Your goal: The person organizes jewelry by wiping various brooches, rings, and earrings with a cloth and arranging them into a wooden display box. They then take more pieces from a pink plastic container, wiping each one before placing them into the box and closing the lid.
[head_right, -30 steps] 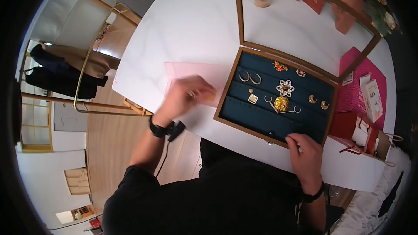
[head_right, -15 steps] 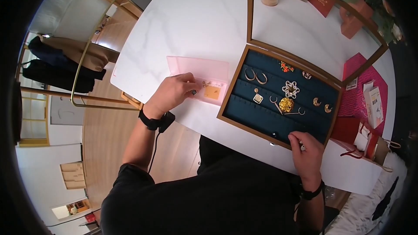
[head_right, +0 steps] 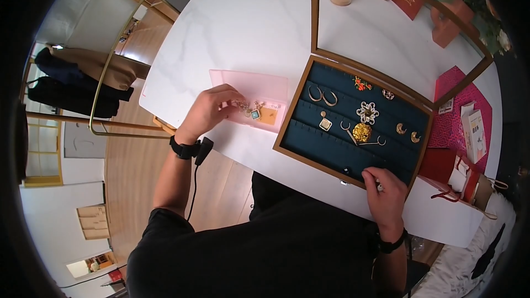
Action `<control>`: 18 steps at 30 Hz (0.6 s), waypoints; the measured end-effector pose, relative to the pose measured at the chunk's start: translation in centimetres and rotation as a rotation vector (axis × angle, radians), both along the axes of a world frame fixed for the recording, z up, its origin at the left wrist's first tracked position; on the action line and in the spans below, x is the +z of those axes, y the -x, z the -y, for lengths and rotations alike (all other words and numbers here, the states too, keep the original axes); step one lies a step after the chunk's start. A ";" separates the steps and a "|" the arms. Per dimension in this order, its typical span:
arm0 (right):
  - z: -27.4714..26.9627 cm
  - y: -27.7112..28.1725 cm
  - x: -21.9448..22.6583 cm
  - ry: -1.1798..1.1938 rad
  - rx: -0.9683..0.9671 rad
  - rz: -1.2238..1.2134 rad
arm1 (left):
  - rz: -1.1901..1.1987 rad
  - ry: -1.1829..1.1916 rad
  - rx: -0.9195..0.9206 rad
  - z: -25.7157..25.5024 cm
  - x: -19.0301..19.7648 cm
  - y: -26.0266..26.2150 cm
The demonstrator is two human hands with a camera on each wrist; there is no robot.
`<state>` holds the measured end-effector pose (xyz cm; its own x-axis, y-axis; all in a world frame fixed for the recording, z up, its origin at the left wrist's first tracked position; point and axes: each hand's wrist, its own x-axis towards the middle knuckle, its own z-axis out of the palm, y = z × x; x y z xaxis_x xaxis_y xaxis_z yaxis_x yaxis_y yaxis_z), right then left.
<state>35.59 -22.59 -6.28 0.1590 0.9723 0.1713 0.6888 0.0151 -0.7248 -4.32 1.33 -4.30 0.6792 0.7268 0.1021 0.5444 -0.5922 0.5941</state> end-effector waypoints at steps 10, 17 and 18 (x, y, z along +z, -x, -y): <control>-0.6 -0.2 -0.7 -0.009 -0.003 0.006 | -0.194 -0.215 0.067 1.1 -0.4 0.8; -0.7 -0.4 -1.6 0.015 -0.022 -0.023 | -0.136 -0.199 -0.050 1.1 -1.0 -1.7; -0.7 -0.4 -1.7 0.017 -0.035 -0.030 | -0.135 -0.199 -0.051 1.0 -1.1 -1.8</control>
